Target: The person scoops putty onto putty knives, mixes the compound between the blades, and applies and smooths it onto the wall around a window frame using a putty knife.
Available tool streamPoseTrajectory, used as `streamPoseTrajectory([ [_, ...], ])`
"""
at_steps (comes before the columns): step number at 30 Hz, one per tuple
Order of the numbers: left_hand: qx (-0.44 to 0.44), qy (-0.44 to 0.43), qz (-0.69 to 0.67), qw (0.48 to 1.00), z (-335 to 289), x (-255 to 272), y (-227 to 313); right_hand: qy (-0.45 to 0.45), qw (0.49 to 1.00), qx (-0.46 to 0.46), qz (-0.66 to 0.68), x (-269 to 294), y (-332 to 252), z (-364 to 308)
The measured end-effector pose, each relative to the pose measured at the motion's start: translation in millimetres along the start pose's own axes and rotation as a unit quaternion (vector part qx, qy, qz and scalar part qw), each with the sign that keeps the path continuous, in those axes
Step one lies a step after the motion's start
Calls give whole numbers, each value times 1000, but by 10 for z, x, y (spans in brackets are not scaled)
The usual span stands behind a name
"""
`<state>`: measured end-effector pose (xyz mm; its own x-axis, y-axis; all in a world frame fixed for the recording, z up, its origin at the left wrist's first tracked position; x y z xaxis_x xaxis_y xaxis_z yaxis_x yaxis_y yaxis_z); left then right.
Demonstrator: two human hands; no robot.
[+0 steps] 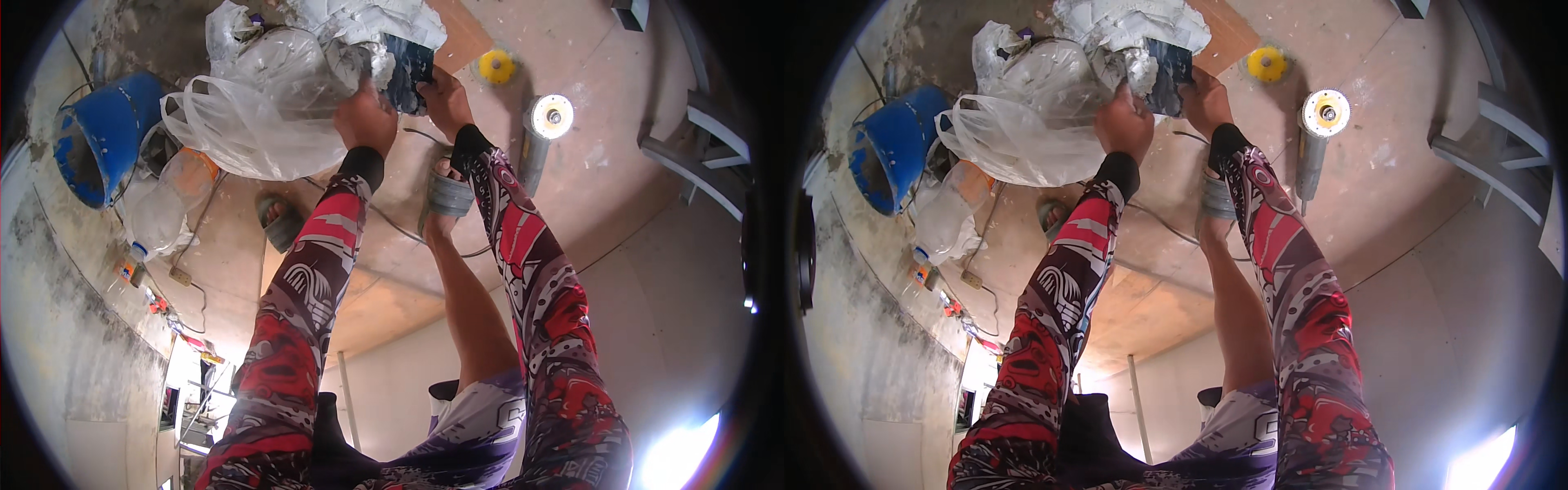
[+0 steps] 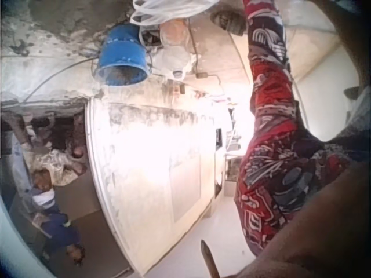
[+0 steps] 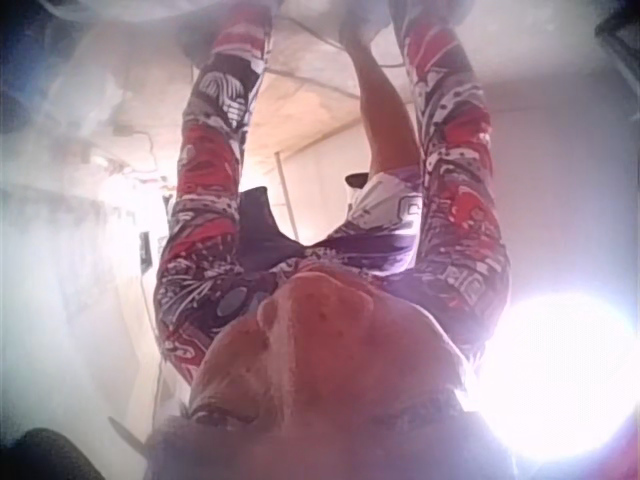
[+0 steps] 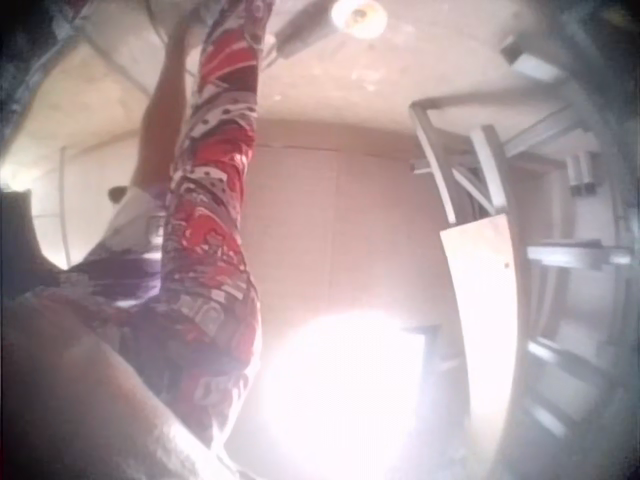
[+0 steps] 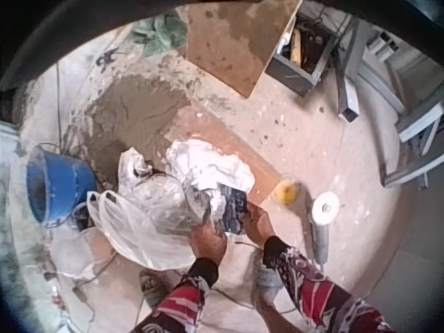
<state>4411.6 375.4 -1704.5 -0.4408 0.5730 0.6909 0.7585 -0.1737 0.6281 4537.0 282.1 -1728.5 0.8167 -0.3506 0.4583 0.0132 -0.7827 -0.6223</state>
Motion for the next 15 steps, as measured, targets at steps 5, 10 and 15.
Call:
streamPoseTrajectory([
  [5,-17,-79,-35,996,-34,37,103,-20,992,-18,120,-92,205,-3],
  [10,39,-74,-77,994,-63,279,93,-8,986,-74,147,-122,227,-8],
  [15,29,-7,-10,1000,71,458,-194,2,989,-60,133,-158,318,-101],
])
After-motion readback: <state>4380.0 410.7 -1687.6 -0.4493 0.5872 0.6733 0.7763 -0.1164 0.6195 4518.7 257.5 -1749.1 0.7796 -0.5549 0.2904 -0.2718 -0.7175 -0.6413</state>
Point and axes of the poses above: each hand's wrist, its own z-axis towards the middle knuckle, its own x-axis out of the back of the hand, y = z × x, the point moved 1 cm from there along z, towards the middle knuckle, and after that the axes turned 8 degrees about -z, right-handed, at the moved point
